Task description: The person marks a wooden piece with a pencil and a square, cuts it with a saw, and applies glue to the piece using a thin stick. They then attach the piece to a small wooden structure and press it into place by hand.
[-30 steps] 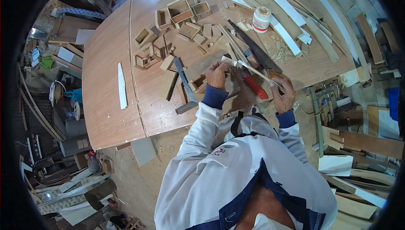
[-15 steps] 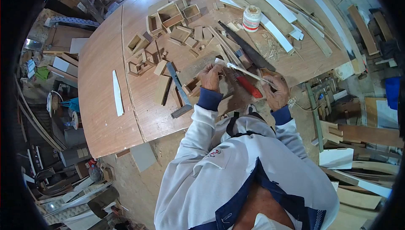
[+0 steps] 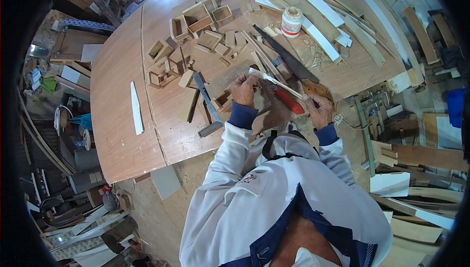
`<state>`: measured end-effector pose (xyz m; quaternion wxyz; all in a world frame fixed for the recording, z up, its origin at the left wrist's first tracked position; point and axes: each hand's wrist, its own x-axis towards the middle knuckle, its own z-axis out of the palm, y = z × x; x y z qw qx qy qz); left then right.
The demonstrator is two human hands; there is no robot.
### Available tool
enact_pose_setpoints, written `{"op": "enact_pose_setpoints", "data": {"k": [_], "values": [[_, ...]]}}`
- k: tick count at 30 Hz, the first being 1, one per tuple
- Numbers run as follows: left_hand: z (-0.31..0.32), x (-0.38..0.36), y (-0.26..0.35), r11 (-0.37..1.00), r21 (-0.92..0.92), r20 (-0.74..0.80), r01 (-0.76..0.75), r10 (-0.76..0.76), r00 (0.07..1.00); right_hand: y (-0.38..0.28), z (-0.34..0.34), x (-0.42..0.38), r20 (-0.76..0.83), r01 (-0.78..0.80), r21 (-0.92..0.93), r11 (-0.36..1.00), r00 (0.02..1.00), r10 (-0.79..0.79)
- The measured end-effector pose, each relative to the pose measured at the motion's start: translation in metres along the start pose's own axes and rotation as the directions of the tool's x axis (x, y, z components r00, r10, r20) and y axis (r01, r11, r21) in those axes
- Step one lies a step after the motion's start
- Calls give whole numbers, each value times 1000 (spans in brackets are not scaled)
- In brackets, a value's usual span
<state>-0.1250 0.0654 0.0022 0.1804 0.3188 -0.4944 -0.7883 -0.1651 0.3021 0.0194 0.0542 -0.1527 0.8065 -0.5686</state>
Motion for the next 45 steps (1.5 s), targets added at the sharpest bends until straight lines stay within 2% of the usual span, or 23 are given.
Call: {"op": "enact_pose_setpoints", "data": {"k": [2,3,5,6,8,9,11,12,14,15,17,18,20,24,29,32,36,38,42,45], "values": [[3,-4,2,990,92,7,-102,102,995,2,-1,0,-6,10,-3,1000,1000,-10],[4,-4,2,990,93,9,-102,101,995,3,-1,0,-8,9,-3,1000,1000,-9],[6,-5,0,937,208,39,-281,279,959,4,-1,0,-36,43,-22,999,998,-44],[9,-7,1,937,209,41,-280,278,960,2,-1,0,-37,42,-22,999,998,-42],[16,-12,2,898,124,78,-421,415,907,-4,-2,0,-66,86,-64,994,994,-90],[17,-13,2,898,125,81,-422,414,907,-9,-4,1,-69,85,-64,994,994,-90],[17,-15,2,763,362,111,-536,535,837,-20,-9,2,-42,114,-193,974,991,-125],[18,-16,3,763,361,112,-536,535,837,-23,-10,2,-43,114,-194,974,991,-124],[20,-19,7,884,187,61,-429,426,903,-28,-10,2,-96,209,-261,942,966,-241],[22,-19,8,883,186,62,-430,426,902,-27,-10,2,-97,210,-261,942,965,-242],[23,-19,9,912,34,10,-410,410,912,-23,-9,1,-132,202,-215,955,963,-234],[21,-17,9,911,35,7,-411,411,912,-23,-8,0,-130,204,-213,956,963,-235],[12,-12,8,965,108,0,-240,241,971,-22,-6,-2,-158,202,-59,978,965,-209],[7,-8,3,972,104,20,-208,207,978,-10,1,-1,-161,263,-95,960,948,-276],[6,-9,7,993,9,27,-122,121,992,-2,-2,-2,-65,280,-123,952,955,-290],[1,-3,-1,992,54,-6,-115,115,993,-4,-2,-2,-98,231,-23,973,968,-232],[5,-6,2,995,14,30,-102,101,994,-2,-1,2,-127,266,-102,959,952,-278],[7,-7,4,995,1,18,-97,97,995,-3,-5,2,-3,245,-22,969,969,-245],[1,-2,0,995,42,-5,-85,86,996,8,-11,5,-1,238,40,971,971,-238],[6,-3,1,998,24,-16,-64,65,998,7,-14,13,-4,192,-30,981,981,-192]]}}
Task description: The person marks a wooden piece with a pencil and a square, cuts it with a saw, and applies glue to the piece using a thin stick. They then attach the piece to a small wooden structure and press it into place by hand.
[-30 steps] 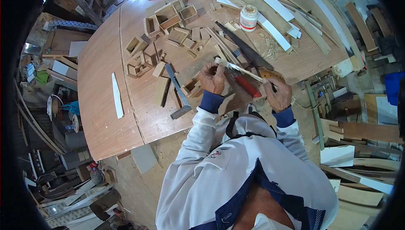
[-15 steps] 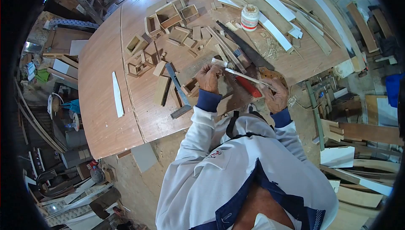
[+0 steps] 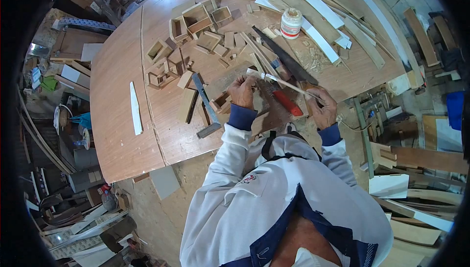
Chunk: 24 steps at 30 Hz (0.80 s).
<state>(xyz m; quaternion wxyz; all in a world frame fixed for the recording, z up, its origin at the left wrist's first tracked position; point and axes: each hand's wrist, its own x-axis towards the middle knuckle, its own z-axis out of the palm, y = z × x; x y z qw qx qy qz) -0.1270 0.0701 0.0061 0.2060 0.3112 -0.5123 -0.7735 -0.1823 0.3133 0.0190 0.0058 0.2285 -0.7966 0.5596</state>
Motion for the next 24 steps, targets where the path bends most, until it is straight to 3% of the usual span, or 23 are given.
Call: {"op": "enact_pose_setpoints", "data": {"k": [3,9,11,17,20,24], "values": [[1,2,-2,999,-33,17,-3,4,1000,-8,3,8,14,46,-25,999,999,-45],[3,4,-3,977,-152,16,150,-149,989,1,21,7,-55,-22,149,989,998,31],[1,8,-6,929,-283,118,237,-212,970,15,26,6,-50,-16,166,986,998,25],[9,2,10,907,-319,125,274,-246,961,22,11,0,-13,58,20,998,998,-58],[10,4,12,915,-283,106,289,-269,957,21,8,2,-121,22,126,992,993,-6],[14,5,8,918,-267,122,295,-271,955,2,16,10,-94,-71,148,987,992,85]]}}
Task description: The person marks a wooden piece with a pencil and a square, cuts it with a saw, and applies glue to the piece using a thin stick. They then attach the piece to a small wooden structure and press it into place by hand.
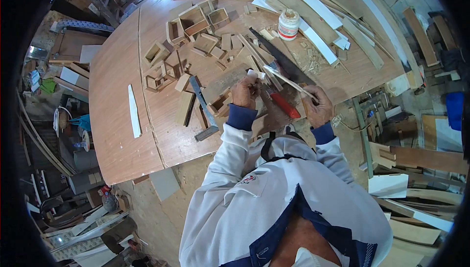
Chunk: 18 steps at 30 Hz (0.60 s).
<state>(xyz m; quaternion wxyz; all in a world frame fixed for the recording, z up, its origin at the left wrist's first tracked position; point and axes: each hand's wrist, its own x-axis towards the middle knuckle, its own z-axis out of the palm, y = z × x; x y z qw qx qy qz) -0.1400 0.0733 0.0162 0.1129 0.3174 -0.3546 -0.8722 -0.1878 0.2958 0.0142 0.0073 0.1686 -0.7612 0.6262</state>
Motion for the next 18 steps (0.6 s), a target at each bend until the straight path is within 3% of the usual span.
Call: {"op": "enact_pose_setpoints", "data": {"k": [4,6,9,12,14,18], "values": [[3,-2,1,1000,-13,6,25,-25,1000,3,16,2,56,59,113,992,996,-66],[2,-1,2,998,-26,2,49,-49,999,9,18,0,25,159,19,987,987,-159],[-1,0,3,991,-102,31,81,-78,996,12,10,-7,25,181,-74,981,983,-179],[-1,-2,6,992,-102,3,73,-73,997,13,-4,-11,23,219,-68,973,976,-218],[3,-5,7,998,15,-65,-56,57,996,8,-8,-9,3,197,-78,977,980,-197],[0,2,-3,969,117,-23,-218,222,975,-10,-6,-3,-52,210,-86,974,975,-214]]}}
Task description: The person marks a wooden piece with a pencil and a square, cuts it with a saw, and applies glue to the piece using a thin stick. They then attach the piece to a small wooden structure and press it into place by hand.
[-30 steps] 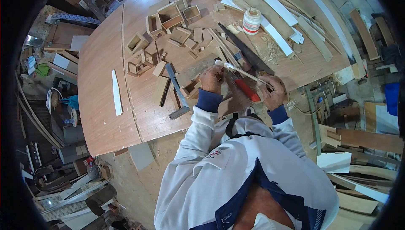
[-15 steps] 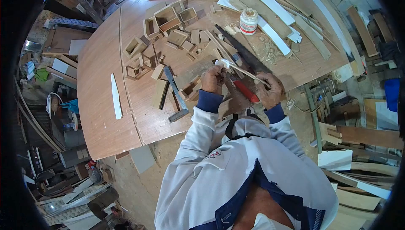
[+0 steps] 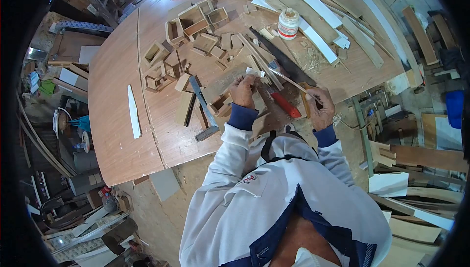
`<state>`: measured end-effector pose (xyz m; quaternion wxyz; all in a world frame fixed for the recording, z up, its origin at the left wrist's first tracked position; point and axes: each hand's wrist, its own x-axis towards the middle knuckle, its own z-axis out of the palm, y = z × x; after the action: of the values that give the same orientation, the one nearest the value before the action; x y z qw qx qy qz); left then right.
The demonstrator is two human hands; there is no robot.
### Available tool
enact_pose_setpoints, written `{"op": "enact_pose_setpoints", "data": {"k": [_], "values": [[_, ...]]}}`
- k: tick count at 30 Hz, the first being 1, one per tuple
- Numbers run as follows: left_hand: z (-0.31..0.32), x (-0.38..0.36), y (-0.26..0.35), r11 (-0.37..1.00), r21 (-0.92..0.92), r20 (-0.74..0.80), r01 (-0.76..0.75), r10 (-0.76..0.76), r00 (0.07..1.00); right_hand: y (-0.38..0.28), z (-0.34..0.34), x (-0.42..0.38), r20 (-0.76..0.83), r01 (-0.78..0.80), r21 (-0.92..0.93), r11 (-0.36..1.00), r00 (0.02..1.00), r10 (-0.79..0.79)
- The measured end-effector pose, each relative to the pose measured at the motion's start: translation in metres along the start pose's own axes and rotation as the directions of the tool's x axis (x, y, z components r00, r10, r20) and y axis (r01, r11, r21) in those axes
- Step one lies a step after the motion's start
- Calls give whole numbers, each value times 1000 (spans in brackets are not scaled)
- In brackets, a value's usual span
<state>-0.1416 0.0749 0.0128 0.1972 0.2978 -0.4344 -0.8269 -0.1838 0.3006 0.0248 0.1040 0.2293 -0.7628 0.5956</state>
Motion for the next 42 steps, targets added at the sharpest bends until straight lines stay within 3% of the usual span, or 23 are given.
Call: {"op": "enact_pose_setpoints", "data": {"k": [10,12,15,18,27,29,32,34,36,42], "values": [[3,-4,2,993,80,-59,-85,90,994,-5,-1,-2,102,8,-111,994,995,3],[2,-4,2,992,90,-67,-85,91,994,-5,-3,-1,166,105,-100,989,982,-88],[0,-4,2,994,64,-19,-90,91,996,-4,-2,-3,113,37,9,999,993,-37],[0,-4,1,994,55,-31,-95,97,995,-1,-2,-1,104,74,-102,992,993,-63],[-1,-4,0,986,140,29,-94,91,995,2,0,1,44,7,-87,996,999,-4],[4,-8,2,952,249,83,-180,164,983,-1,-1,4,58,17,-81,997,998,-13],[3,-9,2,933,274,191,-233,184,964,-11,-3,9,92,3,-78,997,996,5],[7,-12,3,932,277,201,-235,183,962,-13,-3,10,113,-24,-82,996,993,33],[7,-12,4,930,279,209,-239,184,960,-11,-1,12,99,90,-89,992,992,-81],[3,-18,20,895,416,276,-163,47,960,-5,-9,19,127,70,-33,997,990,-65]]}}
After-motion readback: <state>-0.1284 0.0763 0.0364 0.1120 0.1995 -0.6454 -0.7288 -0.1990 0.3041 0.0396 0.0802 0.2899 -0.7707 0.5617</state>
